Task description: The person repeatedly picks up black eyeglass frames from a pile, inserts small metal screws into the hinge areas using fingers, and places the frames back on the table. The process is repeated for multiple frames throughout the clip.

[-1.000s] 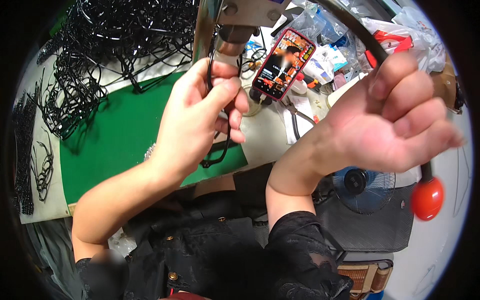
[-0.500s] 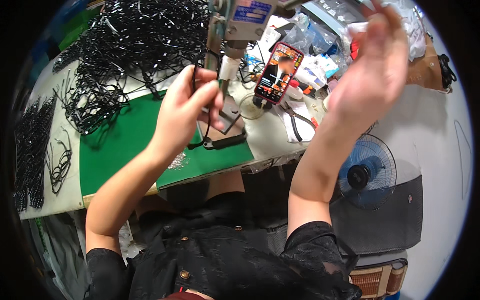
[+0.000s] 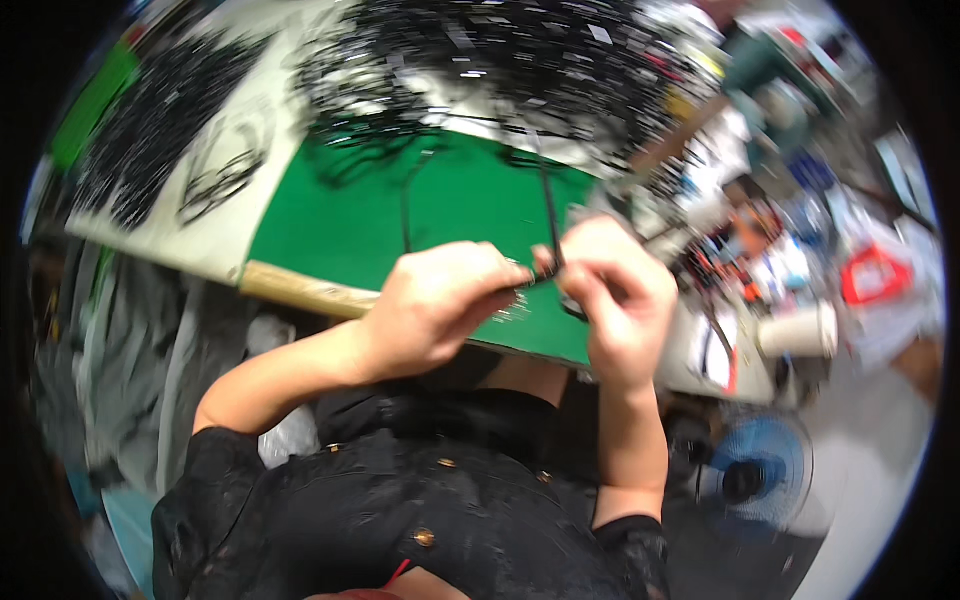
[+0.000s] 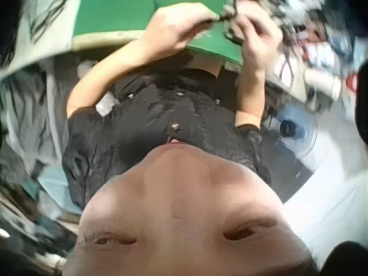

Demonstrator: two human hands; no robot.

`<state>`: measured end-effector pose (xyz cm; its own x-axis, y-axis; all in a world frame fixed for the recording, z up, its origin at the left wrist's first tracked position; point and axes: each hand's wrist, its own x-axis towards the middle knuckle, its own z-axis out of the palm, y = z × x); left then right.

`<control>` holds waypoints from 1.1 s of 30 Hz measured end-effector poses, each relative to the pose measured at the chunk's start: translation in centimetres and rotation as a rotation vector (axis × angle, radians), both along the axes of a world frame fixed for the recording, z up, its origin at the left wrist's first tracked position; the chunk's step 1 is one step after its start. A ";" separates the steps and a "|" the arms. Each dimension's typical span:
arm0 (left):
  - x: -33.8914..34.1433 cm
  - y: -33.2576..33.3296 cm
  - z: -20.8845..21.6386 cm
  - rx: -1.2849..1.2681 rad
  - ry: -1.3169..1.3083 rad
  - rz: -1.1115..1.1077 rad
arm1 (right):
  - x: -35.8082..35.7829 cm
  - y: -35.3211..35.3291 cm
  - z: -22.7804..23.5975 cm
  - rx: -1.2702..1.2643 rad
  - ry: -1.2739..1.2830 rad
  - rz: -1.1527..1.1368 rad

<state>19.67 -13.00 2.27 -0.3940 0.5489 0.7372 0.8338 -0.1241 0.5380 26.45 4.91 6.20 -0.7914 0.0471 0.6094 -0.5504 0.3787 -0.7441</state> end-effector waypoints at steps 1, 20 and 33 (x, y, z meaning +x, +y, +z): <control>0.5 -2.1 0.1 -0.043 -0.066 0.007 | 0.0 -0.7 -0.6 0.033 -0.025 0.089; -0.2 -16.7 2.2 -0.177 0.015 0.698 | 0.9 -1.6 -4.8 -0.205 -0.356 0.101; 0.1 -15.9 2.3 -0.206 0.050 0.671 | 1.9 -2.1 -5.5 -0.240 -0.426 0.072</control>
